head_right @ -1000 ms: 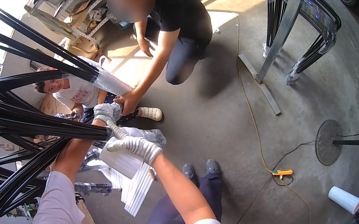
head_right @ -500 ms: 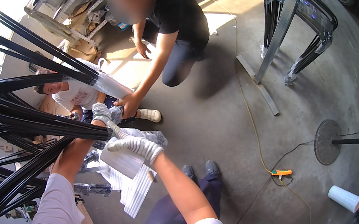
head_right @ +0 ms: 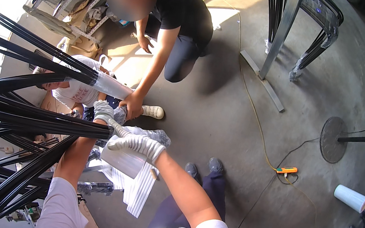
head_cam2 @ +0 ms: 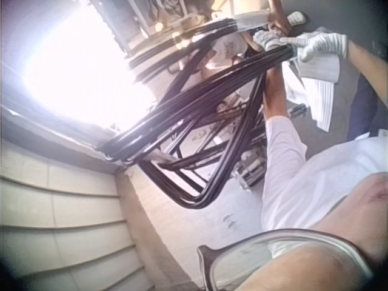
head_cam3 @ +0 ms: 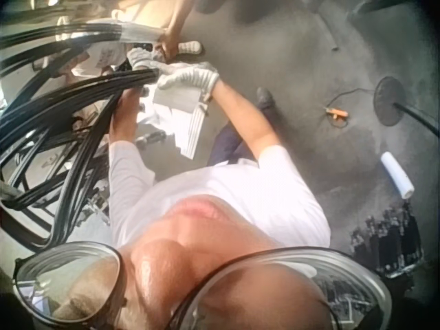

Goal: The person uses a roll of plastic wrap to wrap the ends of black metal frames. They handle individual frames and a stack of frames while working on a fabrication floor.

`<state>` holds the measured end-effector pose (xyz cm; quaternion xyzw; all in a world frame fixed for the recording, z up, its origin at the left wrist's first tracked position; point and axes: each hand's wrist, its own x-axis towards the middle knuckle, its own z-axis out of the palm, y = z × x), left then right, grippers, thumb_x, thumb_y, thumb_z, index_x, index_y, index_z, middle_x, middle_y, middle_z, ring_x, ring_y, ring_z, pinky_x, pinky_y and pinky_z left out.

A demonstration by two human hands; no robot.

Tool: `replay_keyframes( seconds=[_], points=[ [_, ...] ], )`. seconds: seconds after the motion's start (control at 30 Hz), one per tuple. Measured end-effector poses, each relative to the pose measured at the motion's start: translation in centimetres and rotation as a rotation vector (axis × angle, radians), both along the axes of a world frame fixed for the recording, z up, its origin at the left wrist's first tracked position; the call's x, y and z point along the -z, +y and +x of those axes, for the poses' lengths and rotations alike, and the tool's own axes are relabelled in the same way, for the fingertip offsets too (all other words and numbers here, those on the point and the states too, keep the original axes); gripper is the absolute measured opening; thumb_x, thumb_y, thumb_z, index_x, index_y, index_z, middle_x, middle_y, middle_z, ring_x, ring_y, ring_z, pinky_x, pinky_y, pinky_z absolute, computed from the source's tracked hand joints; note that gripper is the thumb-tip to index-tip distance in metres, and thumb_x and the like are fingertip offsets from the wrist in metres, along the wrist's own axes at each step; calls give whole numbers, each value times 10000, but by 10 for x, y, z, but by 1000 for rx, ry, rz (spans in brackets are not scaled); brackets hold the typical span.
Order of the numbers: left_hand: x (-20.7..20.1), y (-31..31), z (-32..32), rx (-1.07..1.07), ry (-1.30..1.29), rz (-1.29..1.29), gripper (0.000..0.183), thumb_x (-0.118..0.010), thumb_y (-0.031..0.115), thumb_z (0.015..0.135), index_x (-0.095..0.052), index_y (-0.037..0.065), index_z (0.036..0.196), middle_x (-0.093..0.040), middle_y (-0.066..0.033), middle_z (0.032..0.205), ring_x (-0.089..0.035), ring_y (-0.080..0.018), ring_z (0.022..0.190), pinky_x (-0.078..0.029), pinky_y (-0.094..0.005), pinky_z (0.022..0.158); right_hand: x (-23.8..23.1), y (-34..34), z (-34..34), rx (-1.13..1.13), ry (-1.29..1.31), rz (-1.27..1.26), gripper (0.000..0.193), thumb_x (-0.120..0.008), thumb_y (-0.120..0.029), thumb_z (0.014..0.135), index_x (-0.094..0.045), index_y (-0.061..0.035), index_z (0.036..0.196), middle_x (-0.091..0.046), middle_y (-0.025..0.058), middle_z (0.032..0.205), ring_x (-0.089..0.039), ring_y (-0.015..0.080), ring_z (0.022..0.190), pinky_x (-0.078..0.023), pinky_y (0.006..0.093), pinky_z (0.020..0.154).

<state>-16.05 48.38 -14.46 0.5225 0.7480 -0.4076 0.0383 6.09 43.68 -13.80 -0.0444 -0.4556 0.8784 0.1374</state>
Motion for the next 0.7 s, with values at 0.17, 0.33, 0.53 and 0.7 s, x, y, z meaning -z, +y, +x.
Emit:
replay_keyframes(
  seconds=[0.17,0.33,0.53,0.7],
  points=[
    [-10,-17,26,110,93,-29,352,-493,413,761,-659,166,948,-629,-49,976,-587,-206,949,-446,-377,756,-4,1,5,53,-62,99,814,-627,-330,712,-209,-103,1373,-523,64,941,-482,169,936,-349,268,856],
    [3,-22,19,156,180,60,365,-546,502,683,-683,209,853,-630,-18,909,-581,-164,912,-425,-319,733,-17,-1,13,12,-17,-87,810,-626,-271,712,-197,-93,1376,-511,43,921,-475,156,931,-348,266,860],
    [14,-24,1,183,113,138,283,-558,411,691,-676,169,776,-615,-26,844,-573,-175,857,-418,-330,716,-9,-2,8,58,-45,15,818,-632,-264,707,-195,-92,1377,-507,43,927,-474,152,927,-349,266,857],
    [-3,-15,13,108,-31,80,241,-545,329,716,-659,129,787,-587,-41,862,-543,-190,865,-397,-359,718,-12,0,8,46,-4,-36,818,-639,-248,703,-200,-97,1376,-504,33,907,-474,149,912,-352,270,854]
  ],
)
